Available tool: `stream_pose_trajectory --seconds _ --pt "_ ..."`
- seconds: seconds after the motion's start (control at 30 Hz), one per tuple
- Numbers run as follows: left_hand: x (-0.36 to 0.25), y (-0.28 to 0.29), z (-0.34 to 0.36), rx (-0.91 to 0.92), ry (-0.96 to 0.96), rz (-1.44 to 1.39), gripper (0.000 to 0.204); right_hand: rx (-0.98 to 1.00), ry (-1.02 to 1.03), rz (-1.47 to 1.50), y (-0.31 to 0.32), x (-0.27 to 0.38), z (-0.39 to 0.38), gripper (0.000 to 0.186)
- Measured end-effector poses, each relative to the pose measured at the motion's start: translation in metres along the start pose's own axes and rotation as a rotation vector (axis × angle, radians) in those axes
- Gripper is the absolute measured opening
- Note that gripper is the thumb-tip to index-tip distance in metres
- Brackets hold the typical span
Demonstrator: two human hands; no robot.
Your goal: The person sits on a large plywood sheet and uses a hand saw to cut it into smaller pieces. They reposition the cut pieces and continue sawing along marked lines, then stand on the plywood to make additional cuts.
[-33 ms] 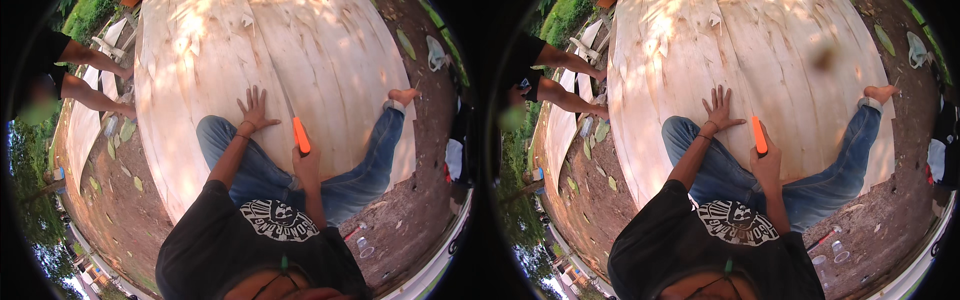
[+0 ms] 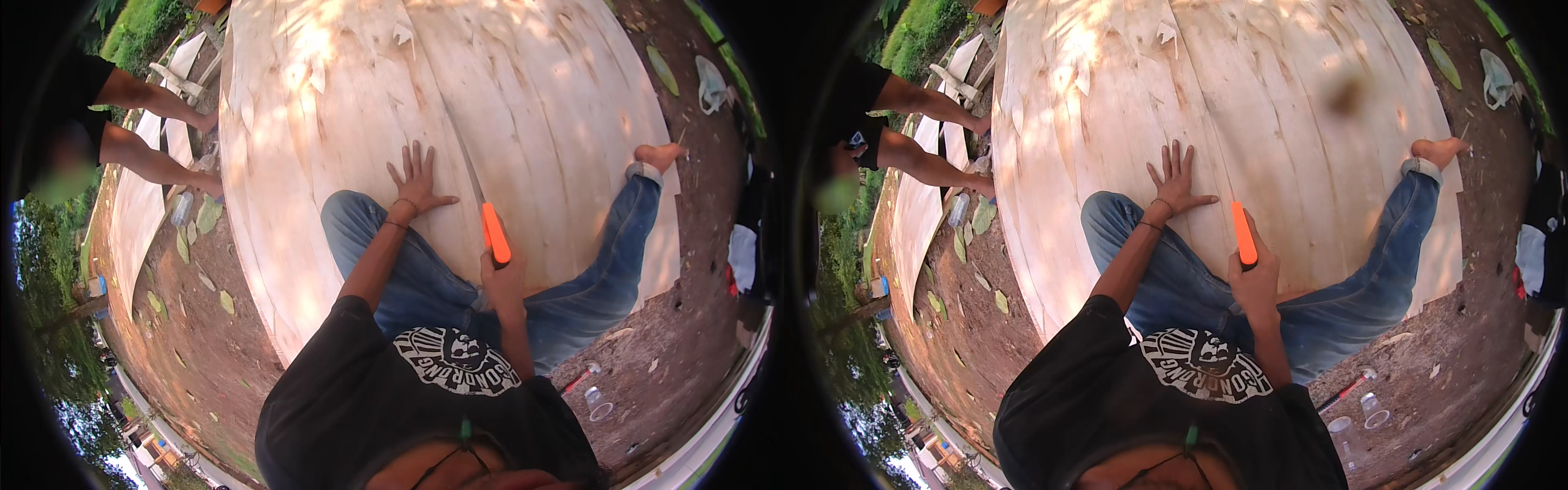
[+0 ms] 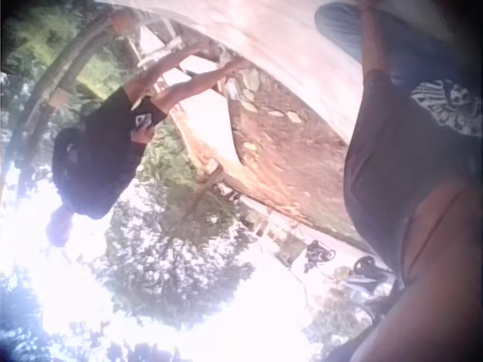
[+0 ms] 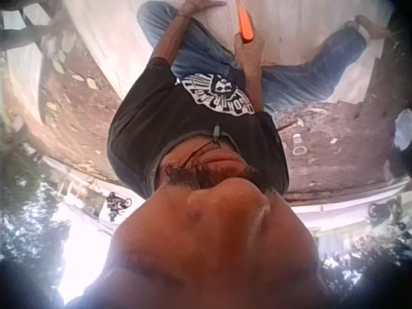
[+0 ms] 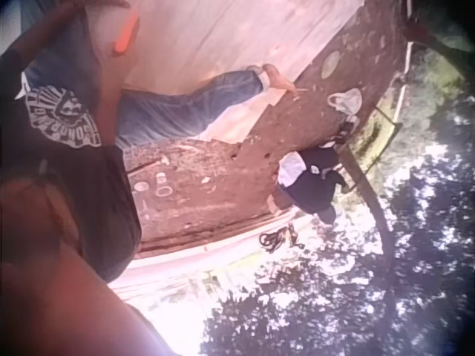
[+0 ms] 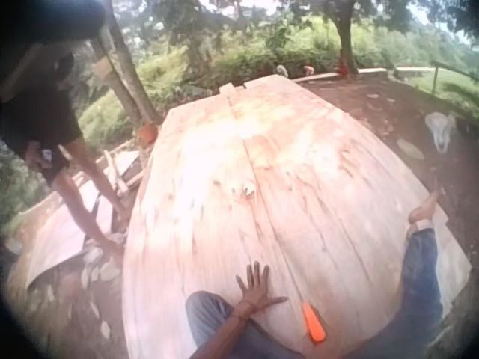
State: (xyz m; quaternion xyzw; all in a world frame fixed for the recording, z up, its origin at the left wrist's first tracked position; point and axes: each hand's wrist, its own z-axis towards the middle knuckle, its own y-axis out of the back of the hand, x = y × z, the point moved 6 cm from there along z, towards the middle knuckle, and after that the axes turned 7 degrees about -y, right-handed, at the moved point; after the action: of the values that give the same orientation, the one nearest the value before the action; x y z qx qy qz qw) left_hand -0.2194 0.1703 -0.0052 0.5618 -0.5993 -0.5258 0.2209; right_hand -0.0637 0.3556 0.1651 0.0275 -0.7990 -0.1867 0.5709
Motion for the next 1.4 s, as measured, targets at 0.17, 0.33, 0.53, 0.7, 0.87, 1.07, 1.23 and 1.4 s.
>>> stream_pose_trajectory --seconds 0.17,0.33,0.53,0.7,0.87,1.07,1.23,1.4 --pt "0.001 0.005 0.012 -0.049 -0.019 -0.028 0.148 -0.010 -0.002 0.061 0.000 -0.009 -0.002 0.070" --pt "-0.004 0.006 0.011 -0.076 -0.050 -0.035 0.146 0.040 -0.053 -0.012 -0.018 0.005 0.046 0.074" --pt "0.003 0.005 0.012 -0.035 0.003 -0.018 0.149 -0.033 0.119 0.023 0.005 0.000 -0.025 0.074" --pt "-0.008 0.012 0.018 -0.070 -0.053 -0.036 0.148 -0.061 0.064 0.049 -0.020 0.000 0.066 0.073" --pt "0.004 0.006 0.010 -0.064 -0.038 -0.035 0.147 0.018 -0.024 -0.007 -0.003 0.004 0.002 0.075" --pt "0.000 0.005 0.013 -0.003 -0.020 0.000 0.146 0.028 0.010 0.065 0.018 0.008 -0.039 0.078" --pt "0.008 -0.002 0.015 -0.065 -0.028 0.033 0.142 0.175 0.061 -0.243 -0.027 0.023 -0.053 0.077" --pt "-0.006 0.012 0.013 -0.017 -0.037 0.009 0.141 -0.099 0.226 -0.043 0.004 0.017 -0.061 0.076"
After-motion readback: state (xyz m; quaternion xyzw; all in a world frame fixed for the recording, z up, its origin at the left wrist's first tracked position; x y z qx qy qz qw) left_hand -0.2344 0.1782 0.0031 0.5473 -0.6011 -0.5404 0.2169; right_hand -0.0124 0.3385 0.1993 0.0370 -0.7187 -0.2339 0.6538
